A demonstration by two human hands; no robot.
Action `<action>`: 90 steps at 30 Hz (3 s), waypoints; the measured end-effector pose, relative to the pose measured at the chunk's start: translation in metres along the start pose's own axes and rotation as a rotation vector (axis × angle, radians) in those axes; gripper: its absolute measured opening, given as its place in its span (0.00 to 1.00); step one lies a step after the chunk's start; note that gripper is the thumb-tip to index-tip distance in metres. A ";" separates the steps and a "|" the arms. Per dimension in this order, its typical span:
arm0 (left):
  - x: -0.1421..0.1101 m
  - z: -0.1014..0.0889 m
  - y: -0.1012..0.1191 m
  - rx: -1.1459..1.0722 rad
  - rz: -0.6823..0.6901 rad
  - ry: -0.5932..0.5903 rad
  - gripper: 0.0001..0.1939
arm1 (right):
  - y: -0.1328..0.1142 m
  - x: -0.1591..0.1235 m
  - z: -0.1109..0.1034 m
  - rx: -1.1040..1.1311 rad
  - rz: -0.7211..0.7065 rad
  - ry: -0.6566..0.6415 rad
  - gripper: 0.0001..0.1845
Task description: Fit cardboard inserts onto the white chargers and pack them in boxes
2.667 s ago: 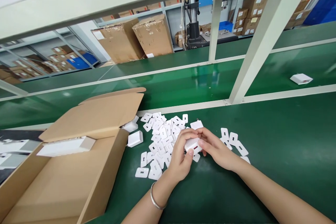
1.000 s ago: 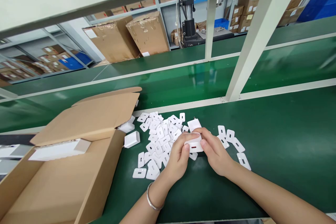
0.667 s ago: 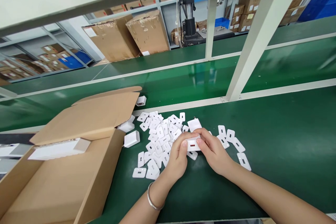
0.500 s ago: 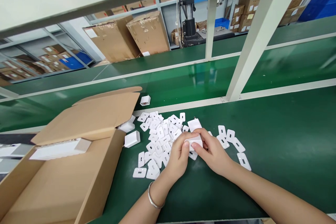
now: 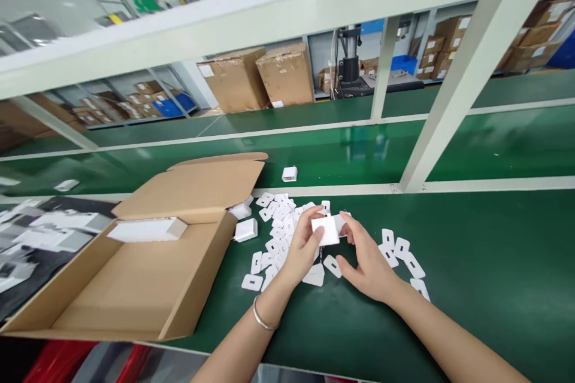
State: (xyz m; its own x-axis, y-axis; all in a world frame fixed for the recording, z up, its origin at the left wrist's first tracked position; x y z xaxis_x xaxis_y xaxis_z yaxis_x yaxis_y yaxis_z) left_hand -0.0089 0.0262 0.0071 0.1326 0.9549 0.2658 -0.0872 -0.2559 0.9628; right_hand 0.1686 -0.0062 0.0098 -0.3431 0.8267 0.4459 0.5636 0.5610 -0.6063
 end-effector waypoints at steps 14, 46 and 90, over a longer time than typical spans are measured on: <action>-0.021 -0.277 0.062 1.251 -0.353 0.645 0.20 | 0.041 0.005 -0.004 -0.773 0.224 -0.003 0.12; 0.033 0.018 -0.020 1.130 0.414 -0.461 0.24 | 0.030 0.014 -0.034 -0.876 0.330 -0.322 0.06; -0.003 -0.011 0.006 -0.154 0.073 0.124 0.27 | 0.048 0.011 -0.030 -0.675 0.172 -0.121 0.07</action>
State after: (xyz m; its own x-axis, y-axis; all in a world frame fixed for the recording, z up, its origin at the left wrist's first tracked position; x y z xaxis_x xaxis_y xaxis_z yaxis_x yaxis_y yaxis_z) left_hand -0.0208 0.0240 0.0115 -0.0015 0.9484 0.3170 -0.2437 -0.3077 0.9197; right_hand 0.2144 0.0288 0.0058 -0.2665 0.9221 0.2807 0.9467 0.3050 -0.1032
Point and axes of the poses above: each hand's wrist, its own x-axis towards the middle knuckle, its own z-axis out of the palm, y = z × x, the point moved 2 cm from there along x, towards the middle knuckle
